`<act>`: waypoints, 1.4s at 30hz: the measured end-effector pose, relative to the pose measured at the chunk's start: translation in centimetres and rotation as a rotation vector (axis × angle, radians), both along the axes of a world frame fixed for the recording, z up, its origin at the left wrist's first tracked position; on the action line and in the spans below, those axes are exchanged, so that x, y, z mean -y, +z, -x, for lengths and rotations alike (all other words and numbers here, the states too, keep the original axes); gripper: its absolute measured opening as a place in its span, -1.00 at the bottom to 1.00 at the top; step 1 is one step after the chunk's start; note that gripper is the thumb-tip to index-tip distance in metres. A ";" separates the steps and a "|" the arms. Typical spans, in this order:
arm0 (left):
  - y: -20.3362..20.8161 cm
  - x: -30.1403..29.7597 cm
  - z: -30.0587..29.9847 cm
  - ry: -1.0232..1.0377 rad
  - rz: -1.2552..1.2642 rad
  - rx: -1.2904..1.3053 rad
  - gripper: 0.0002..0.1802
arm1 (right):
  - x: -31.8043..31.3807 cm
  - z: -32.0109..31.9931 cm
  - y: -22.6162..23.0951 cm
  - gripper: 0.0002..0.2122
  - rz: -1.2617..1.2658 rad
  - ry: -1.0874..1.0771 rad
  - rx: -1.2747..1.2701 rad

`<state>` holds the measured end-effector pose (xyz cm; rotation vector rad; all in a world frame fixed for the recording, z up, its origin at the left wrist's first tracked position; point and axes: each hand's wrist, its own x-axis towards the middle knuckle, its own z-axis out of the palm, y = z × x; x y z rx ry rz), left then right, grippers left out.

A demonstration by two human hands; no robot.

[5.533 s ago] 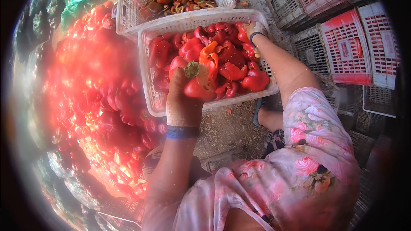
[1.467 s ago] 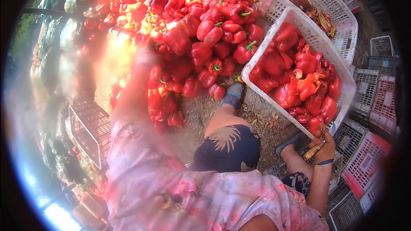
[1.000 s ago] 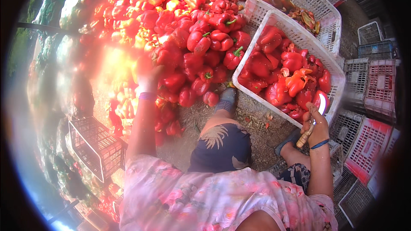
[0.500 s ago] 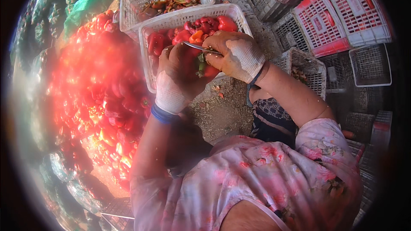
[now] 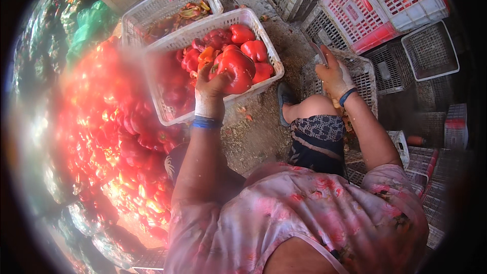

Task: The person removes the stems and cores from red bell peppers using a knife and places the peppers into a plastic crate.

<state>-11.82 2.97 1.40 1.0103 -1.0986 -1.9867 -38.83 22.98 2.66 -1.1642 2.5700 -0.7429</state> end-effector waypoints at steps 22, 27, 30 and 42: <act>-0.7 7.1 0.8 0.212 1.281 0.719 -0.52 | 19.9 -13.8 -5.2 -0.39 0.130 0.463 0.224; -0.9 8.3 0.4 0.404 0.469 0.162 -0.44 | 19.8 -14.4 -4.7 -0.43 0.126 0.512 0.415; 0.0 9.0 -1.5 0.296 0.098 -0.099 -0.41 | 19.4 -13.9 -4.2 -0.47 -0.037 0.451 0.705; -0.4 6.9 1.7 -0.023 0.417 0.189 -0.24 | 18.7 -9.1 0.2 -0.55 0.275 0.295 1.581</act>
